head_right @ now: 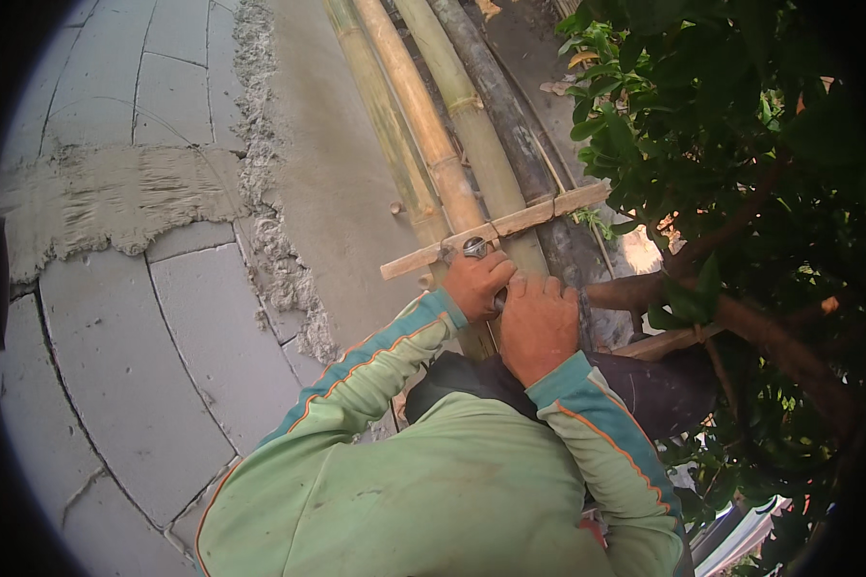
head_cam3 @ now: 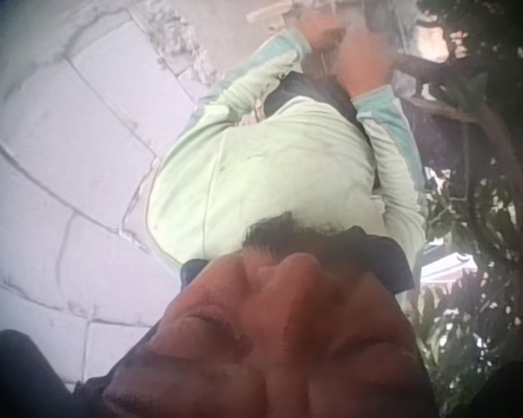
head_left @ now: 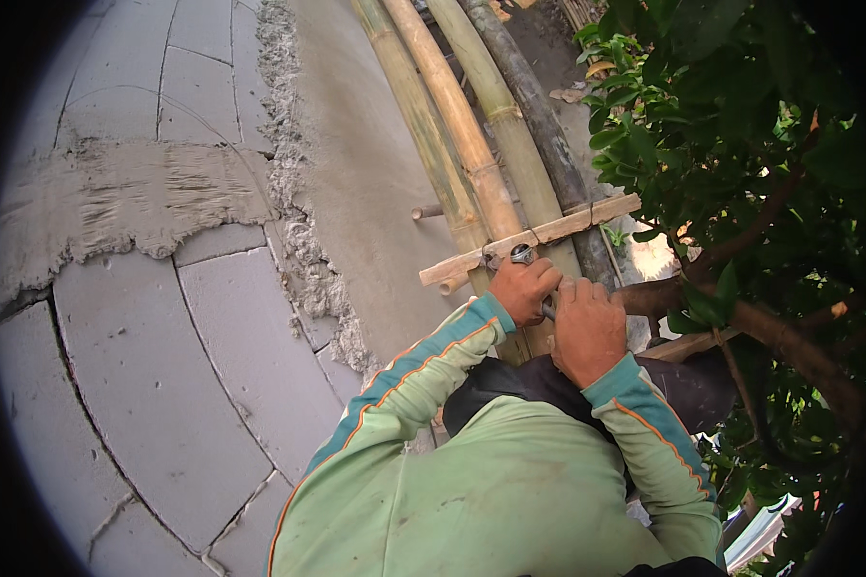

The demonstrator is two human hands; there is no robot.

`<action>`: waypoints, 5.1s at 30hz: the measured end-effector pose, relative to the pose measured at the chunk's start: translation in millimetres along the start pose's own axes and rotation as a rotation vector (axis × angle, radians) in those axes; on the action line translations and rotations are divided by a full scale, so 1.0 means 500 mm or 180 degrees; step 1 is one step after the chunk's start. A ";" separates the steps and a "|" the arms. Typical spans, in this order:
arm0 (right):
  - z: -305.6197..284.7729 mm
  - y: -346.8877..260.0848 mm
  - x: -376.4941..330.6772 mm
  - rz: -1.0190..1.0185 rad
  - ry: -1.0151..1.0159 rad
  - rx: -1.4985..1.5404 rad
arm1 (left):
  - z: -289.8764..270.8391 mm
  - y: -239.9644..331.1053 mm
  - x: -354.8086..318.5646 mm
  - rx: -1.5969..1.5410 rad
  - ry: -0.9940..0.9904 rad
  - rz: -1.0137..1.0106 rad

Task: The person secures bamboo poles to a wooden frame on a rooftop using wire and a hammer. They wrap wire around the joints, twist it tight, and hammer nails to fasten the structure.

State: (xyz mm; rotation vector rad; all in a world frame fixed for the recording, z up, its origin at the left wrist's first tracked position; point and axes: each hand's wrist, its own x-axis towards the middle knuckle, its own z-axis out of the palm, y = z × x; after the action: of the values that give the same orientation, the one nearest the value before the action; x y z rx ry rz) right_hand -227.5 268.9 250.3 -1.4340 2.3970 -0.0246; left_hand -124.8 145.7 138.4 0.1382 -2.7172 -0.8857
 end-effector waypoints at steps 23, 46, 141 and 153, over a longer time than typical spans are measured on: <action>0.032 0.098 0.024 0.0014 -0.1701 0.0449 | -0.107 0.131 -0.012 -0.0427 0.0176 -0.0242; 0.025 0.035 0.059 -0.0693 0.0762 -0.0970 | -0.078 -0.109 -0.137 0.0687 -0.0554 -0.2470; 0.063 -0.023 0.007 0.1622 -0.2801 0.5846 | -0.057 -0.013 -0.097 -0.0056 0.0596 0.0401; 0.044 -0.074 -0.030 0.0364 -0.1766 0.0780 | -0.074 -0.065 -0.007 -0.0252 -0.1998 0.0654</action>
State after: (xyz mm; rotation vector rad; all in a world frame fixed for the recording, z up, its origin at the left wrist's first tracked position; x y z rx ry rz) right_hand -183.0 267.4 240.7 -1.0243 1.9356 0.0926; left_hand -110.5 99.2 146.9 -0.5112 -3.1615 -1.1177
